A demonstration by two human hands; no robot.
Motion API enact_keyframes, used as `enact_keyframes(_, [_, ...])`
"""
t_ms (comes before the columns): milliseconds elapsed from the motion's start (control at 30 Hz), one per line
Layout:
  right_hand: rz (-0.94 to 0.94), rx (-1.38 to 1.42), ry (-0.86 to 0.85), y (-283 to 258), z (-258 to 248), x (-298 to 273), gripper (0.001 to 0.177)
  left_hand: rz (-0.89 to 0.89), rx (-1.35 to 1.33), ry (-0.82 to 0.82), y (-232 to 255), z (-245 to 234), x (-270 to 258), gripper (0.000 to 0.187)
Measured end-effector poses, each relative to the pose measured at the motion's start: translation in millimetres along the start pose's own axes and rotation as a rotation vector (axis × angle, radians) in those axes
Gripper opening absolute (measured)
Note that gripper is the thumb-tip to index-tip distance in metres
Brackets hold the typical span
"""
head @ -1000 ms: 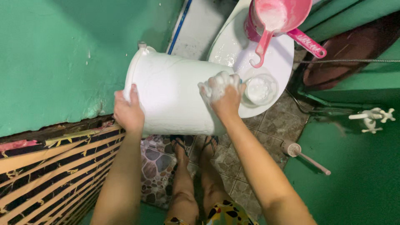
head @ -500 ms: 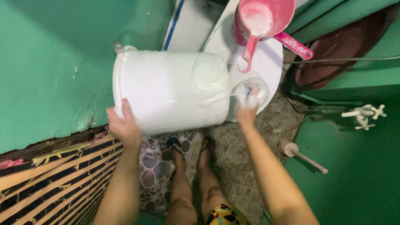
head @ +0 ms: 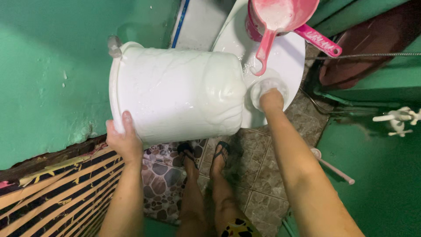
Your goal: The person scrubs the interior and exterior of a plastic bucket using a soapy sponge, then rinses it with a handheld sprayer.
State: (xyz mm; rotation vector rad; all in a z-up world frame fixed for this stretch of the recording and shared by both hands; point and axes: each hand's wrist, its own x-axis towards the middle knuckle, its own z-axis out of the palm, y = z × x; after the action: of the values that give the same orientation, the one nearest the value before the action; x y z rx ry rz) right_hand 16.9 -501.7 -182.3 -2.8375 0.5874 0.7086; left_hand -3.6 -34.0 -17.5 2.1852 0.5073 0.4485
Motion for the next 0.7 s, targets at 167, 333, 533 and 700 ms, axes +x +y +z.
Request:
enact_keyframes(167, [-0.006,0.264,0.169,-28,-81,-65,0.031,-0.044,0.047,0.02,4,1,1,0.041])
enact_keyframes(333, [-0.085,1.28,0.026,-101,-112,-134,0.054,-0.022,0.0,-0.035,16,-6,-4,0.038])
enact_keyframes(533, [-0.282,1.267,0.221,-139,-115,-154,0.067,0.14,-0.111,-0.319,35,-36,12,0.06])
enact_keyframes(700, [-0.303,1.21,0.122,-120,-101,-152,0.065,-0.754,-0.509,-0.578,14,-21,95,0.068])
